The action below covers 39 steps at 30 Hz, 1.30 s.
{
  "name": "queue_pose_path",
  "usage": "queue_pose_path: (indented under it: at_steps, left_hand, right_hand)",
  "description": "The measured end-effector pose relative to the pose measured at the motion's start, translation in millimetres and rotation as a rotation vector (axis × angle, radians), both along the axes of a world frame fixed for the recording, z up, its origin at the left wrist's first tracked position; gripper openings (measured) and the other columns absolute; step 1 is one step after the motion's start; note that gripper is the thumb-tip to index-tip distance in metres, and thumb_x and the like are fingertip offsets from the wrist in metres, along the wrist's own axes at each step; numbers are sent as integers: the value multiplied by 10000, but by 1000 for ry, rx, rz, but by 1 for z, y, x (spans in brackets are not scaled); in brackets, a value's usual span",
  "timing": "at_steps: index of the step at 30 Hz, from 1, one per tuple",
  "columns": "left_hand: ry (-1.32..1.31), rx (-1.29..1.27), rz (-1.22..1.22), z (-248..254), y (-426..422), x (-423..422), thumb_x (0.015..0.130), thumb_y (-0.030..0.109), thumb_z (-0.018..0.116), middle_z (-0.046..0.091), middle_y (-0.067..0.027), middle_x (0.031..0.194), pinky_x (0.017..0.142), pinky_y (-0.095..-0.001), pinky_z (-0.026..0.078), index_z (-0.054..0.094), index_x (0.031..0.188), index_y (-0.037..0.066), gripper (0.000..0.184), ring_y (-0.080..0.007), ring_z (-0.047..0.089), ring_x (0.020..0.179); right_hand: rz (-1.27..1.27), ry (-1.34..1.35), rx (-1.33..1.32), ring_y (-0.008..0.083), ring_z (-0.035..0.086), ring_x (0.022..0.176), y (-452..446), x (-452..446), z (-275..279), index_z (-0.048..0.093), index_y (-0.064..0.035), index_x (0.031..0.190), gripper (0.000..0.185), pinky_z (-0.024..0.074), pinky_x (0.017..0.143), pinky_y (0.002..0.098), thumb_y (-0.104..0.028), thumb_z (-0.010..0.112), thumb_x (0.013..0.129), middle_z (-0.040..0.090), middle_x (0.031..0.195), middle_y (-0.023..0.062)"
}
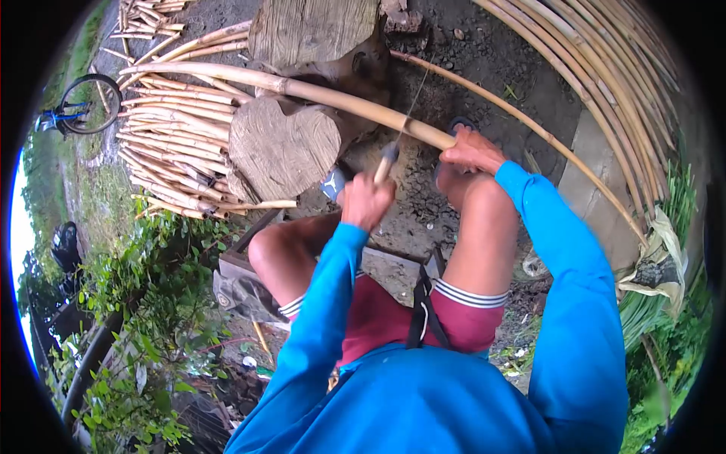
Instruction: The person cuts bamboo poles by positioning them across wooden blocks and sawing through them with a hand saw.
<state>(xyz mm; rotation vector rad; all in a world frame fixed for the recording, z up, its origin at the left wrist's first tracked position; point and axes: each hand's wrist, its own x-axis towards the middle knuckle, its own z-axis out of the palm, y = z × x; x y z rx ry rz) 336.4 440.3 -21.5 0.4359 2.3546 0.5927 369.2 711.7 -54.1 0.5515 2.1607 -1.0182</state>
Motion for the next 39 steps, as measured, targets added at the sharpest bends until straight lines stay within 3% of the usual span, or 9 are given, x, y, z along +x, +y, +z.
queue_pose_path:
  at_steps: [5,8,10,15,20,26,32,34,39]
  left_hand:
    - [-49,110,209,37,-78,65,783,210,597,694,-251,898,842,-430,523,679,1147,9,424,-359,701,910]
    - [-150,-100,219,-40,-14,3,801,262,596,651,-293,825,711,-489,517,625,844,4,263,-408,673,828]
    - [75,-186,52,-39,-3,-1,795,285,583,667,-287,870,786,-494,525,681,953,-4,344,-451,671,828]
    - [-188,68,283,54,-69,56,779,220,572,658,-274,834,759,-484,520,650,901,-19,279,-435,671,828]
    - [-230,3,258,-13,-3,-4,780,346,568,629,-354,876,818,-517,491,622,775,-59,409,-508,626,885]
    - [-248,-21,312,77,-87,74,732,169,631,618,-330,781,792,-468,513,674,907,-54,287,-460,666,812]
    - [-180,128,336,21,0,-3,769,245,582,585,-271,666,688,-483,466,581,746,-55,301,-441,597,672]
    - [-146,132,288,18,0,-4,771,270,608,649,-148,656,591,-378,489,636,774,-42,314,-227,642,607]
    - [-167,120,266,2,-2,-6,775,263,597,633,-143,636,579,-378,477,616,760,-43,307,-217,618,586]
  right_hand:
    - [-2,-92,6,287,610,505,-3,-7,-1,672,24,645,368,491,543,377,-344,672,649,590,536,158]
    - [72,-83,42,291,612,515,-4,-9,-1,677,21,649,371,487,536,364,-350,675,651,590,539,163]
    - [-11,36,34,282,604,503,-4,-3,-4,664,14,619,334,476,524,359,-319,666,639,580,524,157]
    - [-22,-101,-15,271,591,475,-3,-3,-15,670,14,626,331,466,515,367,-316,675,641,567,504,147]
    - [7,-65,32,274,572,453,-4,-8,0,661,31,632,346,448,496,377,-314,669,657,561,504,143]
    - [1,-130,19,310,598,555,-3,-13,0,668,23,649,391,479,646,394,-368,671,661,573,537,178]
    - [58,-103,26,319,578,509,-3,-9,-3,624,26,582,398,481,615,382,-359,673,667,564,518,167]
    - [51,-79,45,304,571,480,-3,-8,-8,614,20,571,386,475,585,382,-349,681,663,558,502,144]
    - [19,-67,-34,267,558,454,2,-8,-6,616,22,575,365,455,520,385,-326,680,666,557,506,128]
